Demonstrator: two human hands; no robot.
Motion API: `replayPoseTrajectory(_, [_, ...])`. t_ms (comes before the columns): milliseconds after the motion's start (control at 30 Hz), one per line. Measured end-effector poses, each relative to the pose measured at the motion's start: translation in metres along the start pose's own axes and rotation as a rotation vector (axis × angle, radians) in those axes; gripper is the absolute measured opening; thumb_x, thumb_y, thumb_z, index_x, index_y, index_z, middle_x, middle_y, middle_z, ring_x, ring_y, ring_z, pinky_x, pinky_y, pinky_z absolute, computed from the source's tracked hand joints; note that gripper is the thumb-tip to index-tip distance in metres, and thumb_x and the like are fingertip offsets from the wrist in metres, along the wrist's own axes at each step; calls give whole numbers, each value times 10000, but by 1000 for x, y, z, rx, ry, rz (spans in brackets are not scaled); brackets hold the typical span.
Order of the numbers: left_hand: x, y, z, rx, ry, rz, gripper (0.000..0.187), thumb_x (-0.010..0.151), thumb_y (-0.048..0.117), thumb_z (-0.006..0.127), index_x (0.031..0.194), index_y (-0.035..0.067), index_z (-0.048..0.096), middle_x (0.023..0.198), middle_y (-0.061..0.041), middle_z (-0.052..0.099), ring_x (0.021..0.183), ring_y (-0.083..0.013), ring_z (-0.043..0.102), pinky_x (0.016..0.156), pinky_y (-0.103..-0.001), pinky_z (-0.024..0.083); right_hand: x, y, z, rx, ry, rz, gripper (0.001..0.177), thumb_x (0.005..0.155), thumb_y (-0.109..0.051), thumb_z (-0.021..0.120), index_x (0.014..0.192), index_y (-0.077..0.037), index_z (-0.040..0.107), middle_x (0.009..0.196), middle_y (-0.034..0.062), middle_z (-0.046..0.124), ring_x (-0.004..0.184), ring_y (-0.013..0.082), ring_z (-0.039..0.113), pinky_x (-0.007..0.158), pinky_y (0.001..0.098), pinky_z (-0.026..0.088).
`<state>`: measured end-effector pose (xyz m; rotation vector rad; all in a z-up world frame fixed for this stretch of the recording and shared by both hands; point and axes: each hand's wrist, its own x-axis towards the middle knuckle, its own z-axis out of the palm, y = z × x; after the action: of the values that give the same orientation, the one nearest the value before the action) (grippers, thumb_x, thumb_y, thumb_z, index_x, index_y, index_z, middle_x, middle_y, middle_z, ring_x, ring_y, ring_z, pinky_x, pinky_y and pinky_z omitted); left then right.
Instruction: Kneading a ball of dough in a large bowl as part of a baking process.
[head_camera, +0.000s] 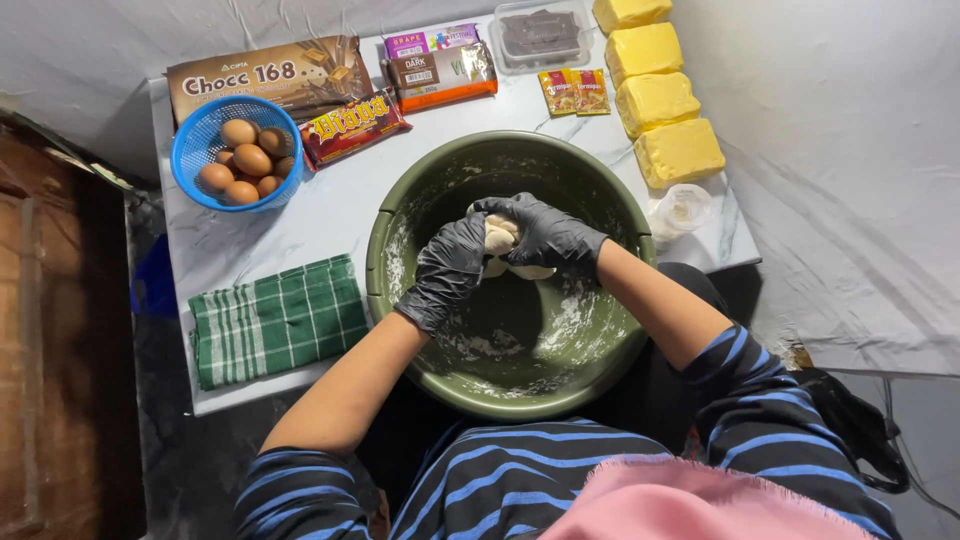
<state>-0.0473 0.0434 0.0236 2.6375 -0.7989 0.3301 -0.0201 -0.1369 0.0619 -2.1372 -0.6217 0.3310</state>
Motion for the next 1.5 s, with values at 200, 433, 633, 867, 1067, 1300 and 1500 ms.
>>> replayPoseTrajectory(200, [-2,-13,15,80,20,7,411,751,313,544,1099,104,479,664,-45,474,634,-258,561,470,-386,509,-7,1,9,-23,93,254,582,674,-303,673,1216,-244,469,1035,88,554,941,289,548,765,416,466])
replayPoseTrajectory(433, [-7,-20,29,163,-106,-67,591,722,280,564,1274,176,379,679,-80,508,585,-270,573,473,-414,510,-26,-12,0,146,115,278,571,690,-268,667,1219,-174,470,1094,133,535,1032,301,503,858,425,410])
replayPoseTrajectory(633, [-17,-27,24,-116,-172,-194,357,763,367,544,1094,236,515,742,-36,566,720,-265,615,568,-390,527,-38,16,-8,251,75,202,582,672,-339,669,1205,-182,495,1140,117,530,1091,278,468,902,420,372])
replayPoseTrajectory(867, [-7,4,-73,-473,-389,-476,288,869,232,386,971,13,544,775,-136,600,854,-258,560,782,-284,442,-44,38,-9,43,17,381,545,728,-154,608,1238,-155,416,1140,226,501,1095,404,448,923,476,357])
replayPoseTrajectory(1067, [2,31,-26,-49,-245,-239,775,695,230,511,1339,-6,152,1186,-223,403,1125,-356,388,938,-515,264,-41,50,1,6,56,469,542,738,-162,582,1240,-191,382,1190,169,479,1102,361,455,904,449,389])
replayPoseTrajectory(1300, [30,39,11,233,-395,-236,809,689,241,594,1296,-96,178,1232,-323,346,1189,-454,276,919,-696,21,-22,28,6,-374,65,608,678,513,-401,788,1092,-214,489,1071,53,508,997,255,545,800,413,485])
replayPoseTrajectory(1500, [47,27,-5,152,-503,-134,873,685,105,542,1378,125,12,1215,-143,389,1022,-363,432,849,-613,304,-17,-57,-6,-122,103,790,639,709,-600,462,1192,-209,317,1160,117,463,1035,319,516,873,457,441])
